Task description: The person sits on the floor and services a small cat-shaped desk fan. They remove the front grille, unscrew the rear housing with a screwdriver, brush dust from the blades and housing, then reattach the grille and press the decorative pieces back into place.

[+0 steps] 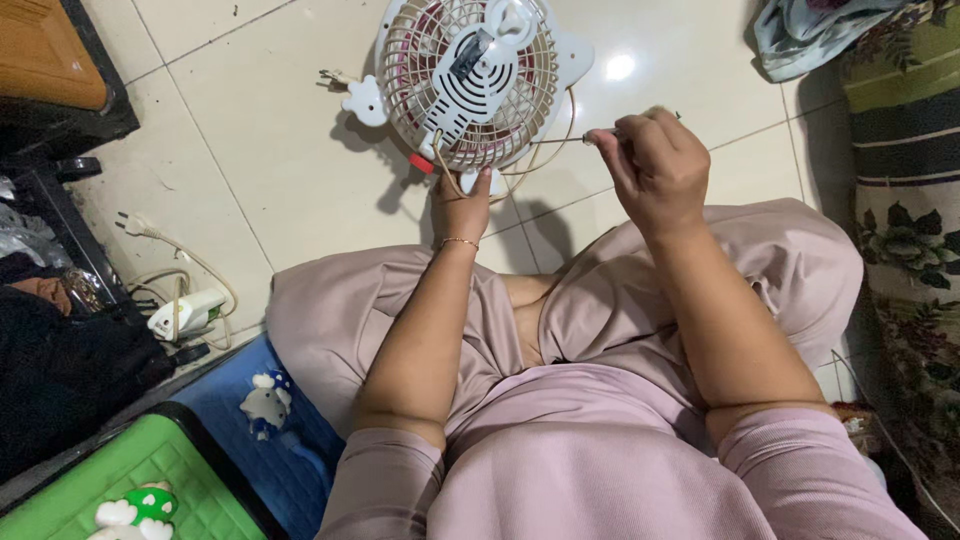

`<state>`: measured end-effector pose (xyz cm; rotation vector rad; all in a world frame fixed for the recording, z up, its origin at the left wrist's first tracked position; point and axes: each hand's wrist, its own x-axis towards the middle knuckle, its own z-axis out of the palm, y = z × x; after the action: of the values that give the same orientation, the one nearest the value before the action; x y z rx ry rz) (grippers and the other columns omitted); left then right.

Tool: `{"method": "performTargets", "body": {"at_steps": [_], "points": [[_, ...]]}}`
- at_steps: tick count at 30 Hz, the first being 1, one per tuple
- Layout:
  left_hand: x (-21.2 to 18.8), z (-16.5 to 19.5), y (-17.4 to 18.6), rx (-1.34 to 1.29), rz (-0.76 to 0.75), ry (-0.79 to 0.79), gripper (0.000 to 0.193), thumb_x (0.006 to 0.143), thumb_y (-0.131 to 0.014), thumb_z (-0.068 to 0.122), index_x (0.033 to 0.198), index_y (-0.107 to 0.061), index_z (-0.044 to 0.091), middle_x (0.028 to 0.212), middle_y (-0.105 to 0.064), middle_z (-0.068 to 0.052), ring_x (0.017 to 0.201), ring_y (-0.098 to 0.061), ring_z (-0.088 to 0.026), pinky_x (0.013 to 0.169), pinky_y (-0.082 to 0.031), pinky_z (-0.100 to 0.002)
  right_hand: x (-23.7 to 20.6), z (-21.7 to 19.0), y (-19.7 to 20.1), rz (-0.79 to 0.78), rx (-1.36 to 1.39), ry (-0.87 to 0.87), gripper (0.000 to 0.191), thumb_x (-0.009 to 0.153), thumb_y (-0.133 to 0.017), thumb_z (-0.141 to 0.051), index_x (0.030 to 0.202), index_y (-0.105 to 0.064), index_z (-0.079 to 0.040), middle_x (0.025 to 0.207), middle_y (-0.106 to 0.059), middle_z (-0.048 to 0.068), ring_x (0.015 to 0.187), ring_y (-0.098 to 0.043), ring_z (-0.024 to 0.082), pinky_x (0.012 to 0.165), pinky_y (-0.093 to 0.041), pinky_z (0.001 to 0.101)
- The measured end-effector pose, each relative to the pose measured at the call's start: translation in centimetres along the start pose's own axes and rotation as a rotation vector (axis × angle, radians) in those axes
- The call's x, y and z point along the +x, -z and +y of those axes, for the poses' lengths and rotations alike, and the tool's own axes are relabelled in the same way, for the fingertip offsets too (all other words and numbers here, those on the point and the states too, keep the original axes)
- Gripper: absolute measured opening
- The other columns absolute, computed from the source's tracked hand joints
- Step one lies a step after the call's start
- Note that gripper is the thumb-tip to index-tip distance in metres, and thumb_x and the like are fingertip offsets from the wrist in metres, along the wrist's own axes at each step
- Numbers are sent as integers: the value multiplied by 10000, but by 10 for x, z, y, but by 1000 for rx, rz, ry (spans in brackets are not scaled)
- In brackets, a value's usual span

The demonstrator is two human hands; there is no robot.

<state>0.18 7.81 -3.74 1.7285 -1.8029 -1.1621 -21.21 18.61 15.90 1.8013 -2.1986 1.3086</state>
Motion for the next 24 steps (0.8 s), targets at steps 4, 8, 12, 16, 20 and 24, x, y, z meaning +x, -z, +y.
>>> {"method": "performTargets", "body": {"at_steps": [4, 8, 12, 16, 20, 24], "points": [[1, -4, 0, 1, 11, -51, 549, 861, -767, 395, 1299, -648, 87, 1295, -689, -137, 1197, -620, -349, 1001, -488, -427, 0, -7, -3, 52, 95, 29, 151, 1033, -758, 97, 1168, -701, 57, 1076, -660, 158, 814, -682, 195, 688, -575, 295], [2, -7, -3, 0, -4, 34, 533, 849, -767, 398, 1284, -666, 108, 1267, -702, -125, 1185, -636, -330, 1001, -494, -419, 4, -15, 1, -24, 197, 90, 182, 989, -741, 131, 1140, -667, 63, 1086, -652, 164, 862, -681, 225, 712, -581, 302], [3, -7, -5, -6, 11, -9, 532, 848, -773, 388, 1280, -664, 98, 1261, -706, -128, 1179, -636, -333, 1000, -492, -420, 5, -17, 4, -66, 198, 104, 251, 1013, -699, 140, 1250, -664, 64, 1153, -678, 180, 919, -727, 215, 766, -625, 297], [2, -7, -3, -21, 4, -26, 523, 858, -773, 371, 1276, -657, 78, 1269, -702, -141, 1179, -642, -336, 992, -500, -417, 4, -8, 5, -48, 62, 107, 225, 997, -811, 60, 1189, -697, 40, 966, -674, 140, 830, -664, 234, 690, -547, 342], [1, -8, -2, -57, 2, -66, 519, 873, -759, 349, 1296, -648, 68, 1284, -704, -148, 1185, -644, -340, 995, -500, -416, 1, -2, 0, -44, 84, -36, 191, 993, -847, -10, 1082, -687, 45, 870, -659, 122, 735, -649, 188, 622, -517, 334], [4, -7, -3, -82, 6, -57, 520, 868, -763, 356, 1291, -655, 75, 1269, -707, -154, 1176, -657, -338, 1000, -506, -413, 3, -3, -1, 15, 7, 16, 201, 972, -854, -18, 1079, -696, 42, 972, -667, 149, 776, -647, 219, 658, -540, 333]]}}
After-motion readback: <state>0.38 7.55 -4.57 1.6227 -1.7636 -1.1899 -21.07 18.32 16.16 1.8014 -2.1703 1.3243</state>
